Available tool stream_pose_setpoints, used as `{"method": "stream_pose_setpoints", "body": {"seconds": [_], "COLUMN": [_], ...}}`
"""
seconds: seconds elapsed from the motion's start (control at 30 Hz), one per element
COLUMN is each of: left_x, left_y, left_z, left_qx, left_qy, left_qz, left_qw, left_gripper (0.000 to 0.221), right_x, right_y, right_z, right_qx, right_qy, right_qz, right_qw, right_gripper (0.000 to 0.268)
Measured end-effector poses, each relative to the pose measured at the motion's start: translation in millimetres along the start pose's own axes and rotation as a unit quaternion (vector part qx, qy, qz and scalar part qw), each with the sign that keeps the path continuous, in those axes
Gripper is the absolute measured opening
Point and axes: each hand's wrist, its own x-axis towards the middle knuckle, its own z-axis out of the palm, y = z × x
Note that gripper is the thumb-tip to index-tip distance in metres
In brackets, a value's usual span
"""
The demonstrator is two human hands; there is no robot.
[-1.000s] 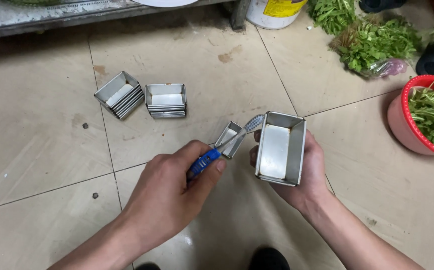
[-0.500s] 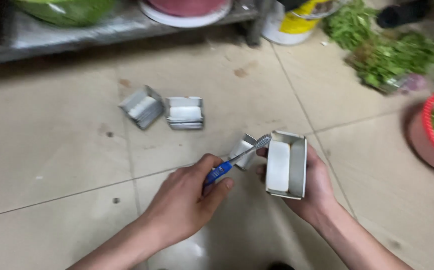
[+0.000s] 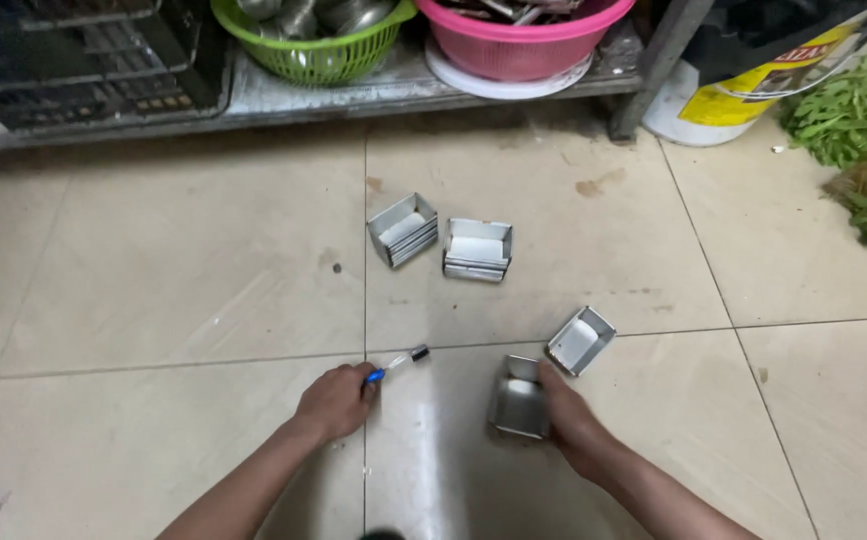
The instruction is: The person is cleaning small metal baking molds by brushing them with a toothbrush and scraping off residue with a knife while sitting on the floor.
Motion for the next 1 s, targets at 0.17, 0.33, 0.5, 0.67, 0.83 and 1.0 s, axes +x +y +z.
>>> {"method": "stream_pose_setpoints", "body": {"seconds": [0.17,0.33,0.5,0.67,0.83,1.0], "left_x": [-25.3,-51.6,-63.7,-55.8,-107.9,-72.1], "left_y": [6.2,24.1,28.3,0.6,133.0,127.4], "left_z": [21.8,37.4,36.7,70.5,-67.8,-147.5], "left_qx": [0.060,-0.041,-0.172,0.103,0.266,0.354], "left_qy": [-0.111,-0.082,-0.091,0.160,0.274,0.358], "left_qz": [-0.021,-0.061,-0.075,0.305,0.427,0.550], "left_qw": [0.992,0.994,0.978,0.933,0.819,0.667], "left_gripper": [0.042,0.068,0.104,0.086,0.075,0.063], "right_x": [89.9,112.4,117.8,52.7,19.1,-2.5], "right_y": [20.8,15.9,15.9,3.7,1.3,24.9], "right_z": [24.1,49.1,57.8,67.0,107.4,164.4], "right_qx": [-0.368,-0.398,-0.328,-0.269,-0.125,-0.048], "right_qy": [0.041,0.086,0.146,0.165,-0.064,-0.237], "right_qz": [-0.107,-0.180,-0.318,-0.484,-0.448,-0.260], "right_qw": [0.923,0.896,0.878,0.816,0.883,0.935], "right_gripper": [0.083,0.065,0.060,0.049,0.045,0.058]}}
